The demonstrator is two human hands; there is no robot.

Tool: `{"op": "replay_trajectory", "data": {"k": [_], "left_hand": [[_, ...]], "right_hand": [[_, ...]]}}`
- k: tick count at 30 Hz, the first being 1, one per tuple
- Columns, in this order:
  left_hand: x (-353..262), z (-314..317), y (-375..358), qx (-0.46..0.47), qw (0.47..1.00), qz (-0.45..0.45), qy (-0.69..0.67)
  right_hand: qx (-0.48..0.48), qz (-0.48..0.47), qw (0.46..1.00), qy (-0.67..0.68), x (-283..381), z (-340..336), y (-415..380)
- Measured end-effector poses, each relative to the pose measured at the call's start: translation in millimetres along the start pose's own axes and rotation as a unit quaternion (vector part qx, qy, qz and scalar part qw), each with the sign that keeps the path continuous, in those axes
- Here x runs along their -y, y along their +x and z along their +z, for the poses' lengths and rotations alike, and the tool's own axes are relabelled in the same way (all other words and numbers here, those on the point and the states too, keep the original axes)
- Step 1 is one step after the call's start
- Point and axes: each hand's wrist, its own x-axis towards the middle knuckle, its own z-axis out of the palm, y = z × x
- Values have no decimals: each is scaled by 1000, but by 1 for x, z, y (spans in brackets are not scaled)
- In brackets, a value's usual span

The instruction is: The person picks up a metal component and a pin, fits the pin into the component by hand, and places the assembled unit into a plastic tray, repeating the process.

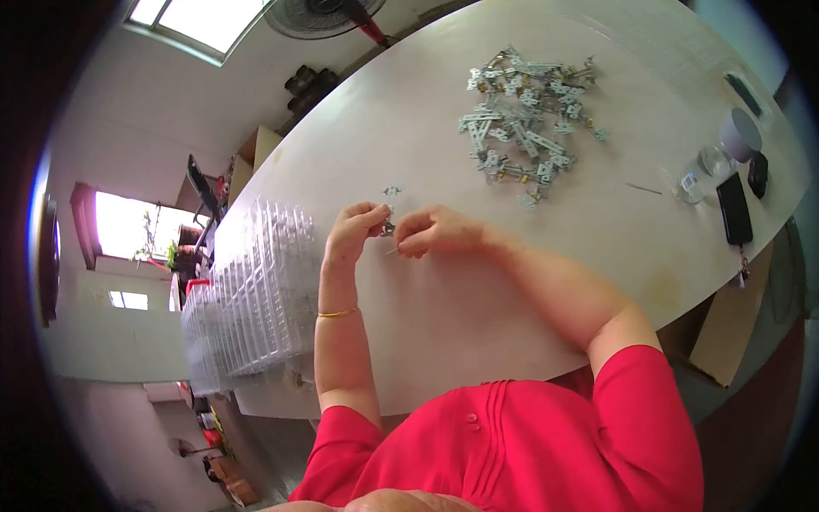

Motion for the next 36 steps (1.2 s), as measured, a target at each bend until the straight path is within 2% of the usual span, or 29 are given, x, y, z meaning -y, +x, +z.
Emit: {"op": "replay_trajectory", "data": {"k": [4, 7, 10, 13, 16, 19, 21, 22, 25, 36], "left_hand": [[24, -4, -1, -51, 995, -34, 78], [33, 8, -6, -176, 976, 43, 123], [34, 28, -7, -249, 945, 129, 169], [28, 47, -11, -289, 898, 209, 256], [46, 49, 8, -333, 847, 284, 301], [55, 49, 11, -319, 892, 243, 209], [52, 53, 7, -290, 929, 224, 50], [49, 54, 2, -274, 938, 210, -30], [45, 54, -7, -227, 951, 177, -117], [44, 45, -9, -146, 951, 157, -222]], "right_hand": [[-54, -3, 997, 55, 2, 0, -1], [-126, -22, 986, 111, 3, 3, 1], [-194, -42, 973, 115, 1, 1, 5], [-243, -61, 963, 99, -4, 0, 8], [-274, -73, 957, 65, -8, 3, 11], [-303, -83, 949, 31, -10, 4, 12], [-321, -83, 944, 14, -11, 6, 13], [-328, -80, 941, 6, -10, 8, 12], [-330, -60, 942, -26, -7, 14, 13], [-333, -35, 939, -85, -9, 15, 16]]}}
